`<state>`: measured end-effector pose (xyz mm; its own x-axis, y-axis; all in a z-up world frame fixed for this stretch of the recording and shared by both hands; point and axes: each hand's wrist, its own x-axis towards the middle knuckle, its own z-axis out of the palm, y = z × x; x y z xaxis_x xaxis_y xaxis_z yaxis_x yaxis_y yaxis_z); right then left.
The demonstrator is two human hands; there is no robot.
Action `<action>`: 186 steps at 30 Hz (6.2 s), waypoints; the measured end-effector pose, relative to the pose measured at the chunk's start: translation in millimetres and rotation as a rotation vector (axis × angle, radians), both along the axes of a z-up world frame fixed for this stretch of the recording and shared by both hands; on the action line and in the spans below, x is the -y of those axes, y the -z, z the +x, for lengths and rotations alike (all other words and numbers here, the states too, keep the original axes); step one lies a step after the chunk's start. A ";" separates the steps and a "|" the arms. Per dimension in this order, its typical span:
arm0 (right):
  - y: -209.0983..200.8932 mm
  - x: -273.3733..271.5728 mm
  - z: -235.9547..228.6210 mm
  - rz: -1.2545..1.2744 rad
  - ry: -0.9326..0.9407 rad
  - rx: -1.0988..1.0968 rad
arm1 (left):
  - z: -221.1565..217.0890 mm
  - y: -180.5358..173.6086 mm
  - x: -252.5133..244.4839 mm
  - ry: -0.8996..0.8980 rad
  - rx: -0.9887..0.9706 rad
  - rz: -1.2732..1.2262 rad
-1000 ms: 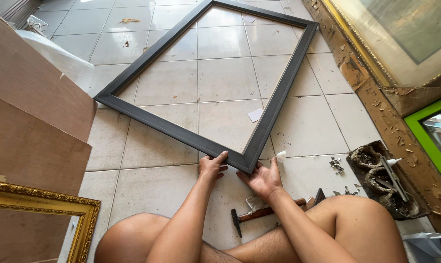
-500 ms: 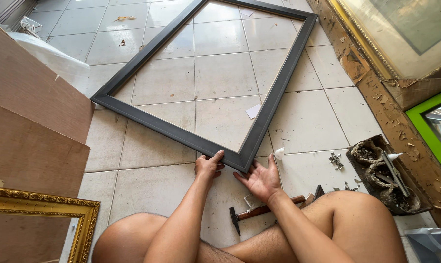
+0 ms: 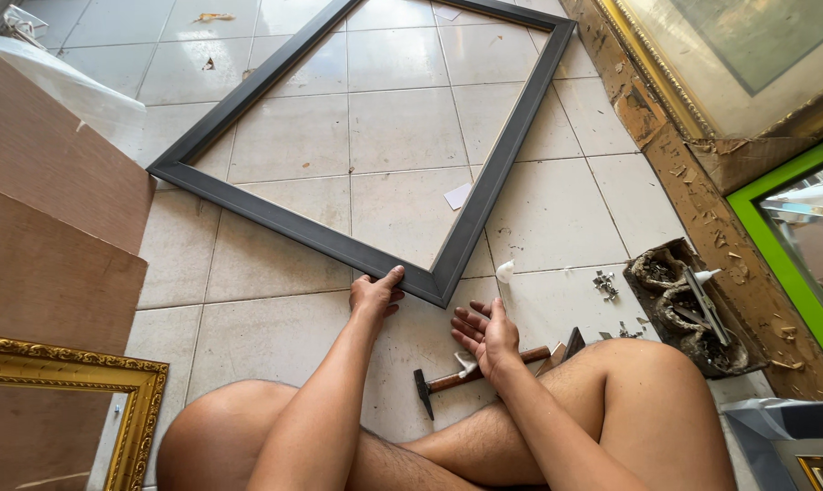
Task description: The person applies filler to the corner joints of picture frames and smooths it with a tool and by hand while sitting on the floor.
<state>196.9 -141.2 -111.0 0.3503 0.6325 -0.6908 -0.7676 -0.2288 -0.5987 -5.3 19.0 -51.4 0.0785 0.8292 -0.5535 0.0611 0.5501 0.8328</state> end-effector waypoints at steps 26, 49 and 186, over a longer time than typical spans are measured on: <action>-79.5 -31.6 -30.0 0.306 0.061 -0.280 | 1.3 7.3 -2.6 -0.004 0.020 -0.004; -27.4 -10.7 -22.5 0.094 0.092 0.020 | 0.7 10.5 -4.5 0.002 0.019 -0.018; -921.5 -252.7 66.3 0.449 0.386 1.548 | 217.6 -659.5 -70.9 0.184 -0.361 1.310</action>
<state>263.2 111.5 810.5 0.6606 0.3905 0.6412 0.6134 0.2119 -0.7609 212.3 89.9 608.1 0.2630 0.7502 0.6067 0.3698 -0.6592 0.6547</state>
